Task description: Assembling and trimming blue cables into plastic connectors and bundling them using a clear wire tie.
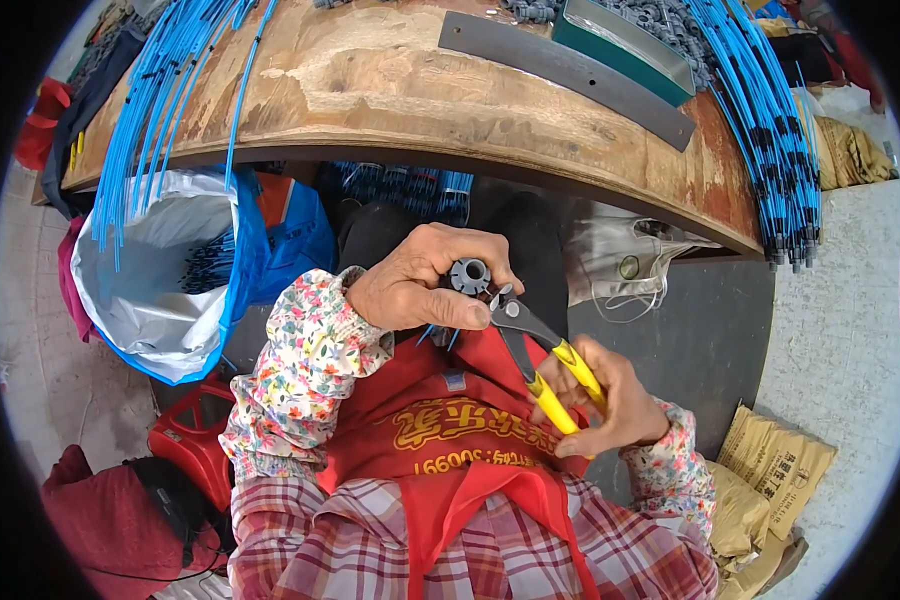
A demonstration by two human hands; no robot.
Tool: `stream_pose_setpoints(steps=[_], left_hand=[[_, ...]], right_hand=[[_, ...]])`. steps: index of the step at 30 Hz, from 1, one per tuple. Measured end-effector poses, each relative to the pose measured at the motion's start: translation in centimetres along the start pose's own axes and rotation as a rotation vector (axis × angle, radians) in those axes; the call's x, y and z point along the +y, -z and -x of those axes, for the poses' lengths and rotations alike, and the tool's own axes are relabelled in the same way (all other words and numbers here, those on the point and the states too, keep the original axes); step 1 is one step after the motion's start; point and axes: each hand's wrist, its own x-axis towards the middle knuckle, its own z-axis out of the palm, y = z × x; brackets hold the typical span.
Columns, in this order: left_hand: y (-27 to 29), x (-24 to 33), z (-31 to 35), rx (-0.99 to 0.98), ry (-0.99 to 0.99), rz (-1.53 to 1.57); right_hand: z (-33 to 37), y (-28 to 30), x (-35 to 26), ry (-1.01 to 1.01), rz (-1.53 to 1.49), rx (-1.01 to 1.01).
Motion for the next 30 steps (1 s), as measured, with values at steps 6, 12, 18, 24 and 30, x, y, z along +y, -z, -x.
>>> stream_pose_setpoints(steps=[6, 12, 18, 24, 30], left_hand=[[0.2, 0.4, 0.4, 0.002, 0.085, 0.07], [-0.1, 0.9, 0.3, 0.028, 0.104, -0.012], [-0.6, 0.7, -0.2, 0.099, 0.063, -0.187], [0.0, 0.2, 0.2, 0.062, 0.024, -0.053], [0.9, 0.3, 0.3, -0.007, 0.079, 0.088]], right_hand=[[-0.1, -0.6, 1.7, -0.304, -0.801, -0.157], [0.6, 0.1, 0.7, -0.386, -0.677, 0.124], [0.3, -1.0, 1.1, 0.045, 1.056, 0.387], [0.1, -0.3, -0.4, -0.077, 0.325, 0.04], [-1.1, -2.2, 2.4, -0.116, -0.338, -0.008]])
